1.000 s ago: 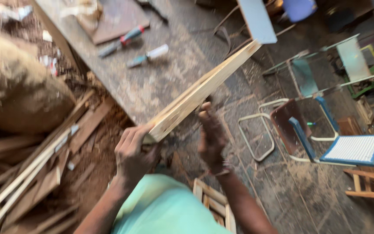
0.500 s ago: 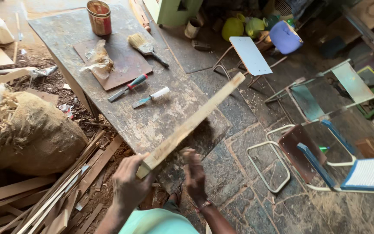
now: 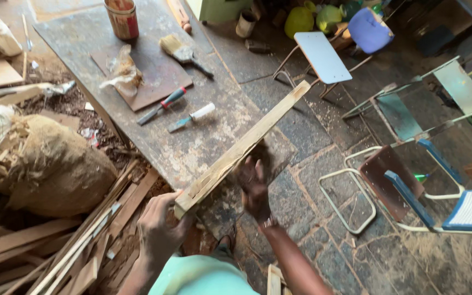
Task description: The person sands a rectangular wooden frame using a sanding block. They work on the top surface and edges, flipping the frame to sand different sides. The person also uses a brush to clean dust from the frame and the workbench.
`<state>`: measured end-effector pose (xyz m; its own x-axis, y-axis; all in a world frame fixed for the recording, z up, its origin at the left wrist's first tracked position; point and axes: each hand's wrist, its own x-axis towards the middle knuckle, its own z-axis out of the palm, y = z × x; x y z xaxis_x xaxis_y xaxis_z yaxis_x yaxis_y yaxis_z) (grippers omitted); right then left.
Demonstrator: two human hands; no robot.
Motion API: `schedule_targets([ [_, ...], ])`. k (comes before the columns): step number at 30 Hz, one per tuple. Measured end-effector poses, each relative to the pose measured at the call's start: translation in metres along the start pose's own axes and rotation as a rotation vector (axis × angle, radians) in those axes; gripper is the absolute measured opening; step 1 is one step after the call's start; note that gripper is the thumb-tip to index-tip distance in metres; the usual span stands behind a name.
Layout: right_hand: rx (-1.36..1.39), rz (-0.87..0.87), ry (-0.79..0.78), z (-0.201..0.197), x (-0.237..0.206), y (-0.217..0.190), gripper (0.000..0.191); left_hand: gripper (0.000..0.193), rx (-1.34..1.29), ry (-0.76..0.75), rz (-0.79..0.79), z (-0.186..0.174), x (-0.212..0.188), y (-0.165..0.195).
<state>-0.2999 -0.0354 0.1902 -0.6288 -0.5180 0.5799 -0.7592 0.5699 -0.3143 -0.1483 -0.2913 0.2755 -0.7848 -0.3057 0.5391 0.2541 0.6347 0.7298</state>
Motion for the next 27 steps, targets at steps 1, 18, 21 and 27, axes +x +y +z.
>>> schedule_targets([
  [1, 0.027, 0.066, -0.015, 0.001, -0.015, 0.001, 0.051, 0.046, -0.006, 0.017, -0.004, -0.003, 0.005, 0.002],
  [18, -0.177, 0.121, -0.377, -0.179, 0.157, -0.05, 0.036, 0.047, -0.016, 0.008, 0.048, -0.007, -0.005, 0.029],
  [21, -0.235, 0.178, -0.54, -0.17, 0.17, -0.054, 0.039, 0.045, -0.023, 0.017, 0.052, -0.002, -0.009, 0.024],
  [27, -0.207, -0.063, -0.582, -0.166, 0.145, -0.089, 0.033, 0.047, -0.074, 0.053, 0.06, 0.001, -0.014, 0.018],
])
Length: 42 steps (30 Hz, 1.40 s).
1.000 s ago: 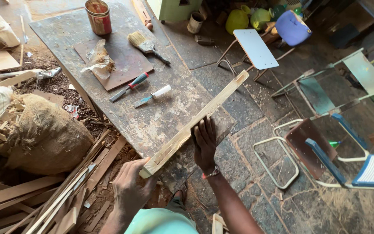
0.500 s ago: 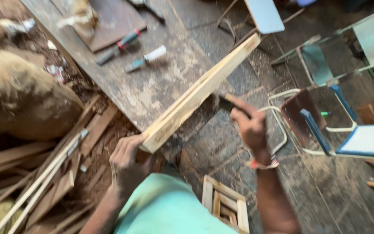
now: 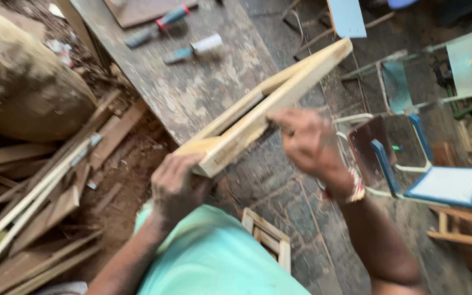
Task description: The person sands a rectangular wooden frame using a sanding block. They work on the top surface and edges, flipping the frame to sand different sides. The person also uses a brush to clean dust from the frame and the workbench.
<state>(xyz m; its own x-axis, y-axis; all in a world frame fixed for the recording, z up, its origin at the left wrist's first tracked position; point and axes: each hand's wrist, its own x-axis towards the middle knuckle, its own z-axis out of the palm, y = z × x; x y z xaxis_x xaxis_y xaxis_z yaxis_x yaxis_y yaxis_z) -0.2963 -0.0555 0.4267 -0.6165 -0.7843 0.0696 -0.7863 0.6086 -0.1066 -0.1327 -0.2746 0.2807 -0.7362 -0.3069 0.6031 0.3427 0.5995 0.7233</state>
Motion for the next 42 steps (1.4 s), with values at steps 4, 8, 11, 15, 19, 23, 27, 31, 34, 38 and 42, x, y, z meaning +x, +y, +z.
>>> schedule_targets([
  [4, 0.06, -0.21, 0.198, 0.005, -0.006, -0.047, 0.036, 0.039, 0.024, 0.046, -0.025, -0.005, 0.009, 0.005],
  [8, 0.144, 0.132, -0.12, 0.01, -0.015, -0.084, 0.055, 0.041, -0.032, -0.015, -0.013, -0.009, 0.011, 0.012],
  [11, 0.247, 0.052, -0.182, 0.013, -0.022, -0.087, 0.051, 0.044, -0.056, -0.02, 0.01, -0.009, 0.008, 0.013],
  [15, 0.521, 0.021, -0.149, 0.005, -0.025, -0.069, 0.047, 0.045, -0.045, -0.038, 0.008, -0.008, 0.006, 0.012],
  [19, 0.572, -0.026, 0.09, -0.012, -0.03, -0.062, 0.046, 0.039, -0.001, 0.032, 0.077, -0.007, 0.006, 0.009],
  [23, 0.439, -0.001, 0.174, -0.021, -0.043, -0.072, 0.041, 0.044, 0.021, -0.051, -0.02, -0.004, -0.002, 0.002],
  [27, 0.292, -0.037, 0.198, -0.004, -0.044, -0.09, 0.044, 0.047, 0.011, 0.012, -0.011, -0.002, -0.005, -0.002],
  [31, 0.11, -0.134, 0.251, 0.02, -0.033, -0.107, 0.045, 0.051, 0.003, 0.001, -0.015, -0.006, -0.002, 0.003],
  [34, 0.007, -0.225, 0.205, 0.03, -0.029, -0.116, 0.042, 0.05, -0.023, -0.012, -0.011, -0.009, 0.001, 0.006],
  [38, -0.035, -0.221, 0.158, 0.028, -0.032, -0.115, 0.041, 0.049, -0.03, -0.02, -0.032, -0.01, -0.001, 0.008],
  [42, -0.031, -0.235, 0.14, 0.025, -0.031, -0.11, 0.043, 0.048, -0.019, -0.021, -0.036, -0.008, -0.002, 0.008],
])
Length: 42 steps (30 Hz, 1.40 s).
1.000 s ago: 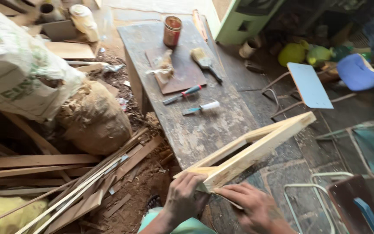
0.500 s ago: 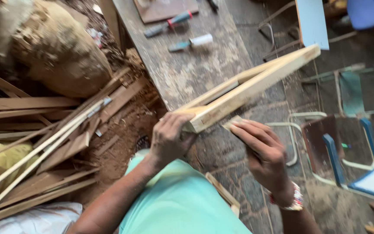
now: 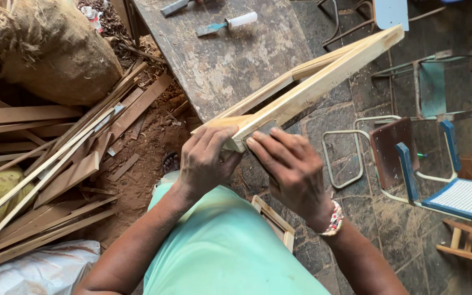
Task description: The person sands a rectangular wooden frame using a sanding block. They work on the top surface and edges, flipping the frame to sand different sides. The person also uses a brush to clean dust from the frame and the workbench.
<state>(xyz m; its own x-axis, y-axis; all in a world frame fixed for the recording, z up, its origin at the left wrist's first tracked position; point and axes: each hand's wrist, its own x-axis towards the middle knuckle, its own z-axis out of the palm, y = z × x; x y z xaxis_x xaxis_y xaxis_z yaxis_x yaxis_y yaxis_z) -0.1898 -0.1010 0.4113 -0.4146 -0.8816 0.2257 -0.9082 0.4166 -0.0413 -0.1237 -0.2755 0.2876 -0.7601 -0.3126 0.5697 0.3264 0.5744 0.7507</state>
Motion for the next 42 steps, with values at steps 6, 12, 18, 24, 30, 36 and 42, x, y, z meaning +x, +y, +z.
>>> schedule_targets([
  [6, 0.009, 0.022, -0.038, -0.006, 0.006, -0.001, 0.044, 0.049, 0.004, -0.014, 0.004, 0.0, 0.001, -0.001],
  [12, -0.001, 0.024, -0.062, -0.012, 0.013, -0.001, 0.043, 0.048, -0.014, -0.005, 0.022, -0.001, -0.001, -0.002],
  [18, -0.023, -0.013, -0.059, -0.007, 0.014, 0.003, 0.045, 0.047, -0.005, -0.007, 0.018, 0.001, 0.0, -0.004],
  [24, -0.034, -0.021, -0.051, -0.003, -0.001, 0.0, 0.047, 0.048, -0.022, -0.019, 0.017, -0.002, -0.002, -0.002],
  [30, 0.066, 0.086, 0.054, -0.007, 0.001, 0.018, 0.037, 0.05, 0.012, 0.024, 0.034, 0.001, 0.003, -0.007],
  [36, -0.095, 0.436, -0.185, -0.017, 0.027, 0.035, 0.042, 0.049, 0.022, 0.01, 0.05, 0.002, -0.001, -0.007],
  [42, 0.049, 0.26, -0.266, -0.022, 0.04, -0.036, 0.05, 0.047, 0.004, 0.029, 0.027, 0.001, 0.0, -0.007],
])
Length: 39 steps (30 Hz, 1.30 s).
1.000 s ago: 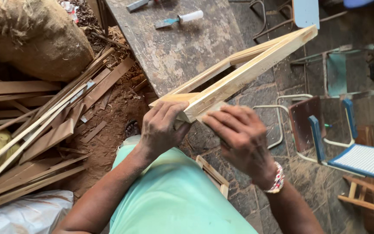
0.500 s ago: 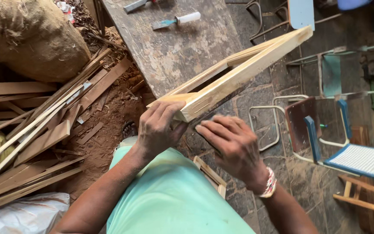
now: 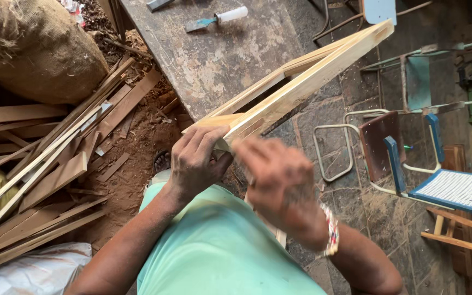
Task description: The person sands a rectangular wooden frame using a sanding block. They work on the top surface and edges, flipping the frame to sand different sides. The person also uses a brush to clean dust from the frame and the workbench.
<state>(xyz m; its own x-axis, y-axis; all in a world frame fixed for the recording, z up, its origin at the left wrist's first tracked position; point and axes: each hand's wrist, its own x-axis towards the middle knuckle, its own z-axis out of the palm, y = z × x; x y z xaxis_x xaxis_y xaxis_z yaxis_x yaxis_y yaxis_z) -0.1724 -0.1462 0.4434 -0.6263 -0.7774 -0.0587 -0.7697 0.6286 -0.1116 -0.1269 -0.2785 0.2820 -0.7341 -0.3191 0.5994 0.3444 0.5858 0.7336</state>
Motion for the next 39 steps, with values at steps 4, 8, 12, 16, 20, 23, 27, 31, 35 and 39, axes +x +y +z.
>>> schedule_targets([
  [4, 0.074, -0.1, 0.041, -0.018, -0.003, 0.007, 0.055, 0.048, -0.015, -0.01, -0.004, -0.001, 0.001, 0.0],
  [8, -0.056, -0.262, 0.177, -0.005, 0.006, 0.038, 0.044, 0.049, -0.008, -0.001, -0.005, -0.002, 0.002, -0.001],
  [12, -0.073, -0.32, 0.138, 0.008, 0.003, 0.053, 0.043, 0.049, -0.019, -0.008, 0.006, -0.001, 0.003, -0.002],
  [16, -0.074, -0.28, 0.172, 0.009, -0.001, 0.053, 0.05, 0.048, -0.016, -0.053, 0.029, -0.001, -0.001, -0.003],
  [20, -0.019, -0.277, 0.146, 0.01, 0.0, 0.057, 0.053, 0.046, -0.027, -0.068, 0.057, 0.003, -0.007, -0.003],
  [23, 0.02, -0.269, 0.172, 0.012, -0.005, 0.061, 0.047, 0.047, -0.049, -0.09, 0.095, 0.008, -0.008, -0.002],
  [27, -0.007, -0.235, 0.334, 0.02, -0.013, 0.06, 0.045, 0.051, -0.029, -0.073, 0.068, 0.008, -0.004, -0.007],
  [31, 0.002, -0.237, 0.292, 0.024, -0.018, 0.056, 0.036, 0.05, -0.004, -0.061, 0.047, 0.0, -0.003, -0.004],
  [35, -0.013, -0.238, 0.267, 0.021, -0.02, 0.059, 0.035, 0.05, -0.03, -0.069, 0.048, -0.001, -0.002, 0.002],
  [39, -0.009, -0.252, 0.273, 0.024, -0.02, 0.059, 0.032, 0.046, -0.046, -0.076, 0.039, 0.0, 0.0, 0.004],
])
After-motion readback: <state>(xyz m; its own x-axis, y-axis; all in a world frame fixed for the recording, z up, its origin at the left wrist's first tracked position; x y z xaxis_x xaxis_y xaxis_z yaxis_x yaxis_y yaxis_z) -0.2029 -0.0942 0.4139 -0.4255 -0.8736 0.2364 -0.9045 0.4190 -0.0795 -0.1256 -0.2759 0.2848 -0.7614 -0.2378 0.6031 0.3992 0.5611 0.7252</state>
